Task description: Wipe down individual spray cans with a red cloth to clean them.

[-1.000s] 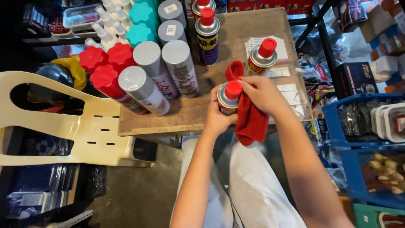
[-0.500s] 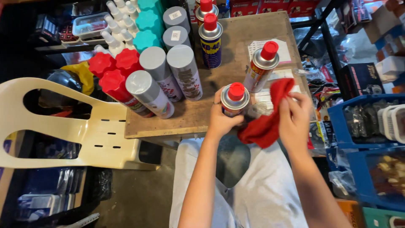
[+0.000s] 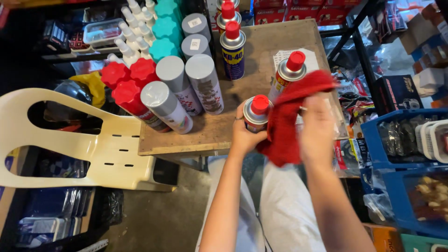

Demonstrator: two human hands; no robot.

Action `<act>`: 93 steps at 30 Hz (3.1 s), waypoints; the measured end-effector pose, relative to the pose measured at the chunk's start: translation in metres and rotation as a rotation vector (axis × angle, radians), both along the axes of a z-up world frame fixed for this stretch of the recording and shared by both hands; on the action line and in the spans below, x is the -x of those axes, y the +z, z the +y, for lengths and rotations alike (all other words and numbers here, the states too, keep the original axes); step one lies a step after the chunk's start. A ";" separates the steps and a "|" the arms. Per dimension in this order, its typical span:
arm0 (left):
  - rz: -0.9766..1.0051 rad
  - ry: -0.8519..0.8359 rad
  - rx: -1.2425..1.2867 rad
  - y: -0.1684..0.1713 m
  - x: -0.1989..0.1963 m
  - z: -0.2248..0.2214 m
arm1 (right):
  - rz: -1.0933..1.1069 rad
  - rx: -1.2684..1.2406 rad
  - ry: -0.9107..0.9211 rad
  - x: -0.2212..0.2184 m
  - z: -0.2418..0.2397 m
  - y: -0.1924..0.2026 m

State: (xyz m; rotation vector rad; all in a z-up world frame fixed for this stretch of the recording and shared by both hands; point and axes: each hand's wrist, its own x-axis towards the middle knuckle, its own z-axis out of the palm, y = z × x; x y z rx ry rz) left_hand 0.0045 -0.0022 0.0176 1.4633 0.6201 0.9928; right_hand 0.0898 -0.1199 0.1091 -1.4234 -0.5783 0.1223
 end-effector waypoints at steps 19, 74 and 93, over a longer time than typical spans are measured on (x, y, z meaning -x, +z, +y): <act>0.033 0.060 -0.020 -0.009 -0.005 -0.001 | -0.133 0.543 0.272 0.018 0.005 -0.012; 0.029 -0.018 0.060 -0.019 -0.002 0.017 | 0.278 0.051 0.025 -0.005 -0.002 -0.078; -0.078 -0.350 0.026 -0.024 0.009 0.042 | 0.228 0.009 0.122 0.006 0.008 -0.047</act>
